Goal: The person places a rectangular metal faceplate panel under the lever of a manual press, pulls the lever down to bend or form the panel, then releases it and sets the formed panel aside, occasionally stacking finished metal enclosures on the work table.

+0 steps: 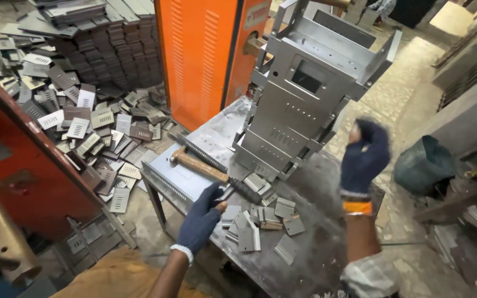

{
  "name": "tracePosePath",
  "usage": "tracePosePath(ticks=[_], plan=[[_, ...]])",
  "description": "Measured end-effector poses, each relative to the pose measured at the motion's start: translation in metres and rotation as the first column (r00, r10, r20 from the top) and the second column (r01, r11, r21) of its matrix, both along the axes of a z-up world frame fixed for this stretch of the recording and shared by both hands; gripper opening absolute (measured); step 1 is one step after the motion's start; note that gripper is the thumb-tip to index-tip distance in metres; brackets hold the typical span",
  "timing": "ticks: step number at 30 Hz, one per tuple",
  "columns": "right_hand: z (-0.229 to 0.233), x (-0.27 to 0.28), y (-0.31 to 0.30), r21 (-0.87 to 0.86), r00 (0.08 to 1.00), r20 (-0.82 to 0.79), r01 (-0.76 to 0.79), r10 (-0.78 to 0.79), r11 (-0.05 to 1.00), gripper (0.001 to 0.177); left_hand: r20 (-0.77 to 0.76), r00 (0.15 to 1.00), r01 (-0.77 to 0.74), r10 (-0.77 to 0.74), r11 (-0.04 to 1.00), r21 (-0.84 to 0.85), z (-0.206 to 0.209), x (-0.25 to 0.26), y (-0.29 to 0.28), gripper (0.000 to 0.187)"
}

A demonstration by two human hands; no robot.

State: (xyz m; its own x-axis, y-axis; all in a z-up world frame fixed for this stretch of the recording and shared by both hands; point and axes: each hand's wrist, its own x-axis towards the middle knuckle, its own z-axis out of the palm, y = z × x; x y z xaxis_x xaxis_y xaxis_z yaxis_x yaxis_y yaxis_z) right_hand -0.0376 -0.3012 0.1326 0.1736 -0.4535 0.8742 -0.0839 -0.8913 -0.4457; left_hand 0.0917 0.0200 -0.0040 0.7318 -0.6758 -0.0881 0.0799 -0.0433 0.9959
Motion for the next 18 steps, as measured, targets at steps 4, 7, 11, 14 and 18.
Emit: tracePosePath(ticks=[4,7,11,14,18], plan=[[0.107,0.015,0.028,-0.405,0.996,0.011,0.082,-0.085,0.911,0.017,0.059,0.997,0.048,-0.044,0.997,-0.054,0.046,-0.015,0.000,0.058],[0.129,0.044,-0.020,-0.547,0.997,0.066,0.014,0.026,0.837,0.013,0.059,0.998,0.042,-0.036,0.993,-0.113,0.065,-0.023,0.005,0.054],[0.112,0.083,-0.103,-0.297,0.992,0.035,-0.109,0.125,0.948,0.041,0.081,0.996,0.041,-0.028,0.987,-0.158,0.081,-0.026,0.006,0.045],[0.110,0.118,-0.153,-0.139,0.955,0.175,-0.217,0.239,0.966,0.052,0.080,0.996,0.049,-0.040,0.993,-0.109,0.115,-0.035,0.007,0.041],[0.134,0.123,-0.172,0.018,0.877,0.369,-0.339,0.309,0.940,0.063,0.056,0.995,0.080,-0.077,0.995,-0.051,0.143,-0.046,0.008,0.039]])
